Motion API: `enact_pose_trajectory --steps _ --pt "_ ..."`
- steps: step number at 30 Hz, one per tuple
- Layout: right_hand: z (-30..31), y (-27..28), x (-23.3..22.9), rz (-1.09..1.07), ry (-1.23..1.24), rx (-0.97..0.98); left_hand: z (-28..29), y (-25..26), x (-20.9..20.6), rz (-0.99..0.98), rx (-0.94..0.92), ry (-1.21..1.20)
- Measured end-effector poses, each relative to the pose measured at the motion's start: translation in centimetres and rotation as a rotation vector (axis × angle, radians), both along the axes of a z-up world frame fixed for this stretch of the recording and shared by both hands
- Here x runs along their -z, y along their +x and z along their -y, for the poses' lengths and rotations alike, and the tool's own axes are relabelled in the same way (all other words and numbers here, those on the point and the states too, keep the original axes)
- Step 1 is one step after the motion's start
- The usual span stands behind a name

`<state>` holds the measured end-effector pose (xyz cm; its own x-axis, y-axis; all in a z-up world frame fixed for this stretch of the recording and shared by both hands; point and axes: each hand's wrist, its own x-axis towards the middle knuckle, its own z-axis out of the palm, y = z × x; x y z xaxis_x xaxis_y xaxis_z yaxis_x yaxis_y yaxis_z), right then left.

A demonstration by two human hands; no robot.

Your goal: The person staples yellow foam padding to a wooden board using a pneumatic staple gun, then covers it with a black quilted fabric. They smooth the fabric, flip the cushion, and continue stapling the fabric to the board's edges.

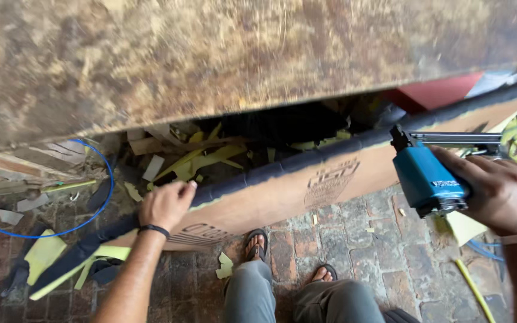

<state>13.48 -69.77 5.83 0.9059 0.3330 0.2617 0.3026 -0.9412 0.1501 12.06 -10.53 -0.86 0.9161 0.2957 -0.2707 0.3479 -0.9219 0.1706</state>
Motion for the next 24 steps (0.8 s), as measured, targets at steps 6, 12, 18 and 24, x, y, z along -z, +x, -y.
enact_pose_trajectory --steps 6,12,18,24 --pt "0.3 10.9 -7.5 -0.077 -0.095 -0.043 2.0 -2.3 -3.5 -0.236 0.107 -0.099" --pt "-2.9 23.5 -8.0 -0.306 -0.416 -0.106 4.1 -5.6 -5.1 -0.207 0.432 -0.183" --pt "-3.4 27.2 -4.1 -0.314 -0.157 -0.074 5.1 -6.4 -4.2 -0.33 0.415 -0.159" --pt "-5.1 19.8 -3.7 -0.058 0.401 0.098 6.4 -8.1 -4.5 -0.346 0.323 -0.148"
